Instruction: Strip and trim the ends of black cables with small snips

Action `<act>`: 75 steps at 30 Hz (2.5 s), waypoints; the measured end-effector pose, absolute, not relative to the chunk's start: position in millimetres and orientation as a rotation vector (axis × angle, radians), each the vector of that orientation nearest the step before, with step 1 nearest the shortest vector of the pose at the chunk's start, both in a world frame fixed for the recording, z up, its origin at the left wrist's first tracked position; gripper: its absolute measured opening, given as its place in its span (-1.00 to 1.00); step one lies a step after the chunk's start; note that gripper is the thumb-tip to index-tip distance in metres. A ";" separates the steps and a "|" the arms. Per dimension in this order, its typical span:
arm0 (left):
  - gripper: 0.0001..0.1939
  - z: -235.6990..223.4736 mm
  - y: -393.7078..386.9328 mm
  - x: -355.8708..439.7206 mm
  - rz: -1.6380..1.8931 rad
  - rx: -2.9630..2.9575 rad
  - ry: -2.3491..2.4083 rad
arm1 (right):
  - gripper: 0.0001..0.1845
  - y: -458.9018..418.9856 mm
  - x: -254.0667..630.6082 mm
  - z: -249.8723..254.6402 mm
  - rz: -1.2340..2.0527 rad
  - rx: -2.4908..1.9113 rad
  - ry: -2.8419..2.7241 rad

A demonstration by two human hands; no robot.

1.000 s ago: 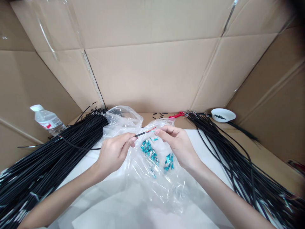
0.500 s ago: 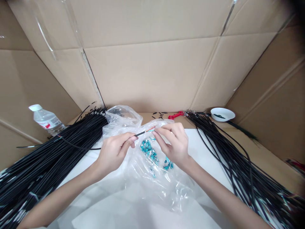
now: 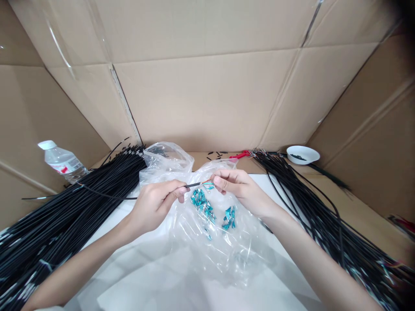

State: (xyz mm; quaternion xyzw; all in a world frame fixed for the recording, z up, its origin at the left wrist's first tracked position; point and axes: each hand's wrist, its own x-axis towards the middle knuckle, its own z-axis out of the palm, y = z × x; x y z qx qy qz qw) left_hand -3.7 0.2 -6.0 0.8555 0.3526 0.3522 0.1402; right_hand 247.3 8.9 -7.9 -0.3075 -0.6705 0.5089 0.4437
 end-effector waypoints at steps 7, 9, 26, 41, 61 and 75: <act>-0.74 -2.2 1.3 -3.1 1.099 2.427 0.800 | -0.63 -0.2 237.9 -6.0 1.970 -0.699 -1.114; -0.77 -3.6 2.9 -2.0 1.177 2.427 0.760 | -0.64 -4.4 233.7 -5.0 1.960 -0.700 -1.021; -0.85 -15.2 1.2 5.9 1.493 2.552 0.569 | -0.68 -39.2 215.9 5.5 1.388 -0.741 -0.984; -0.84 -9.6 -9.9 7.3 1.403 2.289 0.666 | -0.67 -47.9 200.0 -10.2 1.208 -0.693 -1.122; -0.89 36.2 -6.1 41.1 1.310 2.454 0.659 | -0.77 -38.1 212.3 9.5 1.148 -0.867 -1.315; -0.91 1.0 -7.6 25.9 1.399 1.955 0.773 | -0.78 -29.5 215.0 3.7 1.155 -0.961 -1.357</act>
